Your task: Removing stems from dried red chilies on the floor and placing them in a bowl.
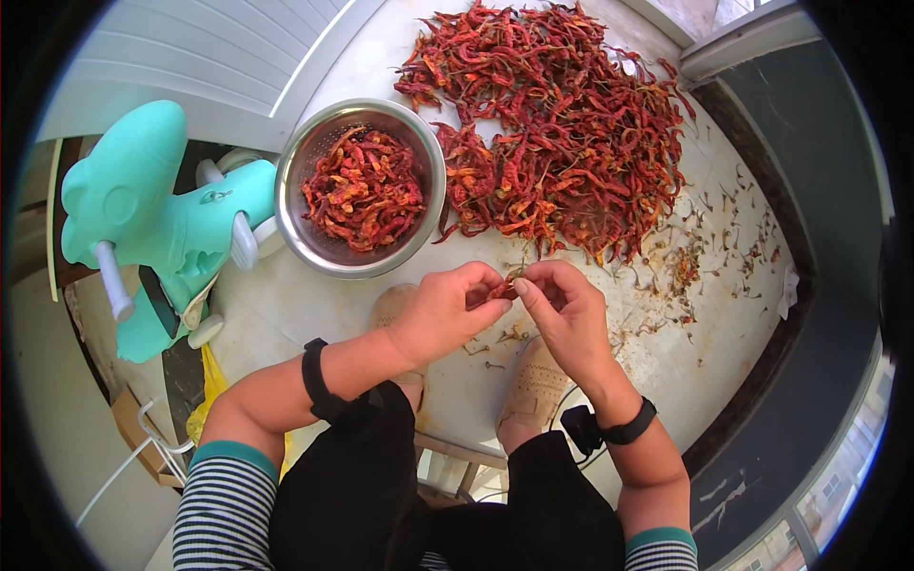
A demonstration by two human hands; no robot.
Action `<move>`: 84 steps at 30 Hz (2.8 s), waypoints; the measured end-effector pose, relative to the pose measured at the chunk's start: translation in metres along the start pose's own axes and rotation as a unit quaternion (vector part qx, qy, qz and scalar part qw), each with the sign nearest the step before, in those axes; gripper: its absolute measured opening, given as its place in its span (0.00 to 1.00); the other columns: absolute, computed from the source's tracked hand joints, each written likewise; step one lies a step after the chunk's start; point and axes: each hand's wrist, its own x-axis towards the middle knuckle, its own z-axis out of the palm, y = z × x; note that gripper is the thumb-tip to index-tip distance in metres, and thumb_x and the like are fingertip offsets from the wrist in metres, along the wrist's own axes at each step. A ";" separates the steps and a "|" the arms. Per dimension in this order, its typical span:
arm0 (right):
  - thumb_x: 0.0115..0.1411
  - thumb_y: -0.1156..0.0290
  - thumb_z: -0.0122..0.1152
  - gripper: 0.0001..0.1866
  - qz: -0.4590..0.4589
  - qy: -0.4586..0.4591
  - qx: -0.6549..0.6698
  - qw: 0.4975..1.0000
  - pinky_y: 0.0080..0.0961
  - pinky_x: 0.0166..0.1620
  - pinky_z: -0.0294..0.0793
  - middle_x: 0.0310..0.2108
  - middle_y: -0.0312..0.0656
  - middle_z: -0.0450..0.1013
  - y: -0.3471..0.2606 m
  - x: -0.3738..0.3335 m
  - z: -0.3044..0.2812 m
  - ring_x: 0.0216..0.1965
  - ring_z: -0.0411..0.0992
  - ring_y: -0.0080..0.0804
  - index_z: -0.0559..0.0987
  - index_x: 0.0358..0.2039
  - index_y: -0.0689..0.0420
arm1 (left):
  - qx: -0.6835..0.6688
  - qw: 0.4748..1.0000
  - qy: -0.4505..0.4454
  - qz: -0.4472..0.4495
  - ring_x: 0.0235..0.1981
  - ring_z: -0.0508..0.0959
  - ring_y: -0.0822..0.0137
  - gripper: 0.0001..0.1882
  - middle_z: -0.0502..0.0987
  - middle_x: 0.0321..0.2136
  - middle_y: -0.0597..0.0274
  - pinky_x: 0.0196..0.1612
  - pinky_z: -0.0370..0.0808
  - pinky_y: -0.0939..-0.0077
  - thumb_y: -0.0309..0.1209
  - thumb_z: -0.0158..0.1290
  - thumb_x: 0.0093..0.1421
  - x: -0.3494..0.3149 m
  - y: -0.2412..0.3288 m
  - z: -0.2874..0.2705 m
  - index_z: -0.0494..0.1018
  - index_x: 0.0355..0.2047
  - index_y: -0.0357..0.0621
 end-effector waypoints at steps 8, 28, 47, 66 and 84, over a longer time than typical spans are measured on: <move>0.62 0.74 0.60 0.07 0.049 -0.075 0.122 0.988 0.14 0.31 0.69 0.30 0.31 0.73 0.000 -0.001 -0.004 0.29 0.69 0.14 0.75 0.40 0.60 | -0.249 0.956 -0.090 -0.124 0.29 0.77 0.77 0.14 0.78 0.33 0.64 0.30 0.73 0.82 0.32 0.54 0.65 0.009 0.001 -0.008 0.71 0.47 0.35; 0.63 0.68 0.58 0.15 0.103 -0.156 -0.038 0.982 0.20 0.43 0.71 0.38 0.34 0.74 0.021 -0.007 -0.019 0.39 0.70 0.19 0.78 0.49 0.60 | -0.240 0.958 -0.131 -0.089 0.32 0.73 0.80 0.16 0.77 0.36 0.69 0.37 0.71 0.83 0.37 0.47 0.69 0.010 -0.012 -0.013 0.74 0.51 0.39; 0.63 0.72 0.62 0.06 0.092 -0.158 0.158 0.970 0.15 0.36 0.69 0.32 0.30 0.74 0.002 0.005 -0.019 0.30 0.68 0.16 0.80 0.38 0.59 | -0.237 0.948 -0.176 -0.122 0.29 0.72 0.79 0.12 0.76 0.29 0.69 0.35 0.70 0.82 0.35 0.47 0.68 0.006 -0.012 -0.013 0.76 0.42 0.41; 0.66 0.59 0.57 0.16 0.181 -0.226 0.071 0.954 0.20 0.35 0.70 0.27 0.34 0.74 -0.011 -0.006 -0.007 0.29 0.68 0.19 0.81 0.40 0.60 | -0.517 0.843 -0.139 -0.049 0.49 0.75 0.63 0.11 0.72 0.41 0.61 0.57 0.73 0.63 0.36 0.42 0.71 0.017 -0.015 -0.017 0.65 0.48 0.43; 0.56 0.75 0.62 0.05 -0.157 -0.085 -0.185 0.966 0.33 0.32 0.71 0.26 0.43 0.70 -0.009 -0.010 0.005 0.29 0.70 0.43 0.78 0.34 0.58 | -0.218 0.964 -0.113 -0.099 0.29 0.73 0.77 0.11 0.76 0.30 0.67 0.35 0.73 0.80 0.31 0.54 0.65 0.011 -0.010 -0.020 0.75 0.44 0.38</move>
